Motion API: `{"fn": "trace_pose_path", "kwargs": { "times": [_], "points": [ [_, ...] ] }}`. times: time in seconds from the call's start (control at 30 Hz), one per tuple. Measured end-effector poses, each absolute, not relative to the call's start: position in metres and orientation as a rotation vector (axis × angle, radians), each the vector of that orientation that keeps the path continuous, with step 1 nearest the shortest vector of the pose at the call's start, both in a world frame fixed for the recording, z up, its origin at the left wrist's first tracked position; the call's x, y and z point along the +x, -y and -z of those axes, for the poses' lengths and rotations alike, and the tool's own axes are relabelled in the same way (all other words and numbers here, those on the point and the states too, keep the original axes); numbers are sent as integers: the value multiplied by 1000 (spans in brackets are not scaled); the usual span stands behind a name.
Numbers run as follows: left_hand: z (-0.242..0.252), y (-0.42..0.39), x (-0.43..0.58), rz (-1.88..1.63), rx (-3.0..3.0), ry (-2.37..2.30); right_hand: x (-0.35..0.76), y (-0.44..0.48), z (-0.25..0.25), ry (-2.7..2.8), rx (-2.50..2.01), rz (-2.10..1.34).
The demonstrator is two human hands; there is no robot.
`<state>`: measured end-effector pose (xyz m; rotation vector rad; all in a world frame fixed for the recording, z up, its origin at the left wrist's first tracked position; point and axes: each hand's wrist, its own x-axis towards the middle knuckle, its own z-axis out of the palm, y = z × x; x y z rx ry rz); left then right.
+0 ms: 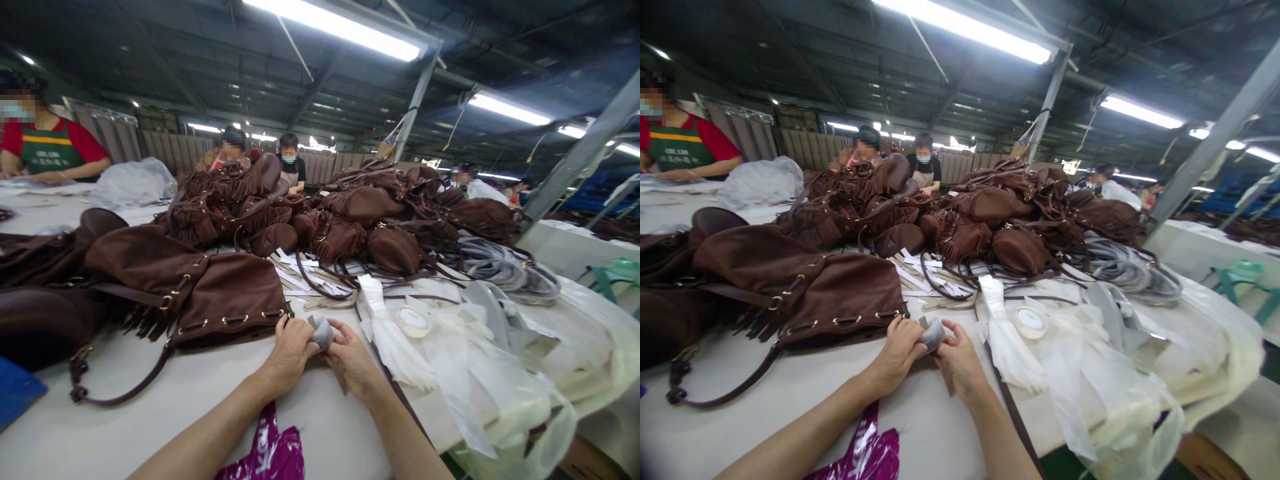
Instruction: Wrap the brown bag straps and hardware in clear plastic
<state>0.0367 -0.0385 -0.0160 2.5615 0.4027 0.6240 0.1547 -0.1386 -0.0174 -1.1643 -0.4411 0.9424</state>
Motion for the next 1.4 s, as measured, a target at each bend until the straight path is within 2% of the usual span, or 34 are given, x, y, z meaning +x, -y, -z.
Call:
{"fn": "trace_pose_path", "kwargs": {
  "times": [0.1, 0.3, 0.47, 0.63, 0.87, 1.13, 1.3, 1.4],
  "points": [
    [17, 40, 37, -617, 2575, -395, 157, 153, 14, 570, -1218, -1012],
    [10, 45, 39, -574, 2464, -407, 163, 146, 25, 635, -1320, -873],
    [11, 46, 40, -631, 2417, -454, 158, 142, 24, 525, -1243, -940],
    [14, 49, 40, -704, 2395, -441, 152, 178, 16, 523, -1252, -1096],
    [17, 51, 40, -697, 2352, -465, 168, 202, 29, 987, -1254, -967],
    [13, 54, 36, -687, 2392, -423, 173, 184, 38, 1569, -1602, -291],
    [14, 55, 39, -632, 2453, -388, 176, 185, 37, 1878, -1630, 376],
    [15, 53, 40, -609, 2454, -369, 179, 185, 35, 1999, -1570, 591]
  ]
}}
